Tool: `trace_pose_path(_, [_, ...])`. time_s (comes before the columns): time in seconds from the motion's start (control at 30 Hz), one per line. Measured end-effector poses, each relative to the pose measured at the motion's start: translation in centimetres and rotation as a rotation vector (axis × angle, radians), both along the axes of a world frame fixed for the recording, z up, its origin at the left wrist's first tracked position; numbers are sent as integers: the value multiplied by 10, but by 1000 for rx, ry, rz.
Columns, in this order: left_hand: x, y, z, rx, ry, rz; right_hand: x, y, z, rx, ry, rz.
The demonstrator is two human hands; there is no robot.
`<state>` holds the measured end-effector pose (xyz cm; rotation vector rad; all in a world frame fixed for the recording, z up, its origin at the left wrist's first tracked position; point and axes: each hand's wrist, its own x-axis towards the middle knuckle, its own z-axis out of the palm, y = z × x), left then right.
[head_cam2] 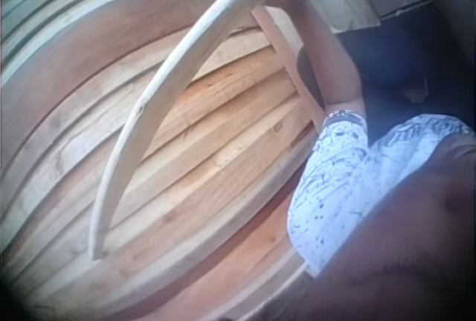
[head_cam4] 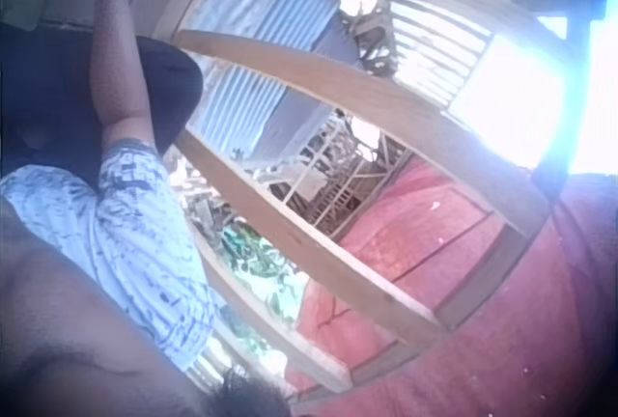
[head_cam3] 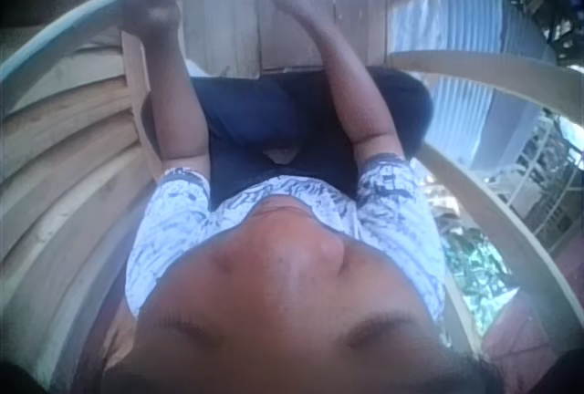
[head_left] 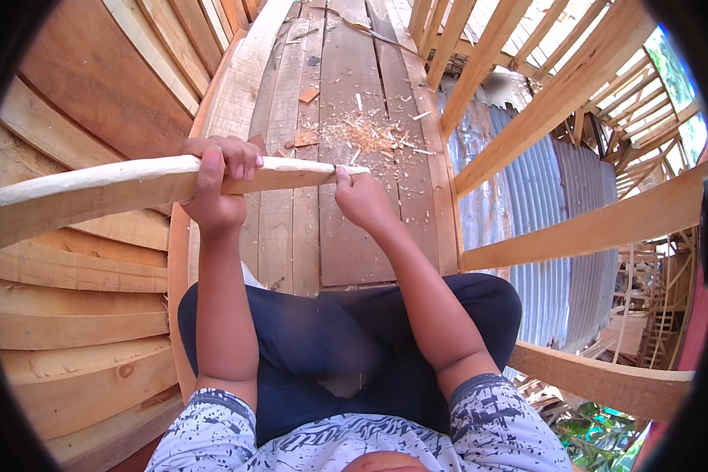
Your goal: The person sits cross-legged on a wooden floor and uses a knife to carve a long, thin piece of wood. They hold the wood with their left hand and shave off thin strips with their right hand, creating a tapered point. Wood shavings accumulate on the floor as the person works.
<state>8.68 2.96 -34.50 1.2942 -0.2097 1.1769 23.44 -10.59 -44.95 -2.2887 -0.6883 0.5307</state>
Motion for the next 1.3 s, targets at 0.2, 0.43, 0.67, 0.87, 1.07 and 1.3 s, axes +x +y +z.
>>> trace_pose_path(0.2, [-6, 0, 1, 20, 63, 3, -24, 4, 54, 98, 167, 159])
trace_pose_path(0.43, [-4, -4, 3, 11, 81, 39, -5, -1, 1, 105, 19, 29])
trace_pose_path(0.67, [-3, -4, 4, 12, 86, 75, -11, 5, -9, 161, 67, 2])
trace_pose_path(0.87, [-9, 1, 3, 56, 86, 19, 14, 2, -40, -10, 29, -105])
trace_pose_path(1.07, [-4, -3, 3, 30, 86, 32, -11, 3, 12, 174, 67, 108])
trace_pose_path(1.3, [-7, -1, 3, 39, 83, 15, -2, 2, -2, 66, 4, 37])
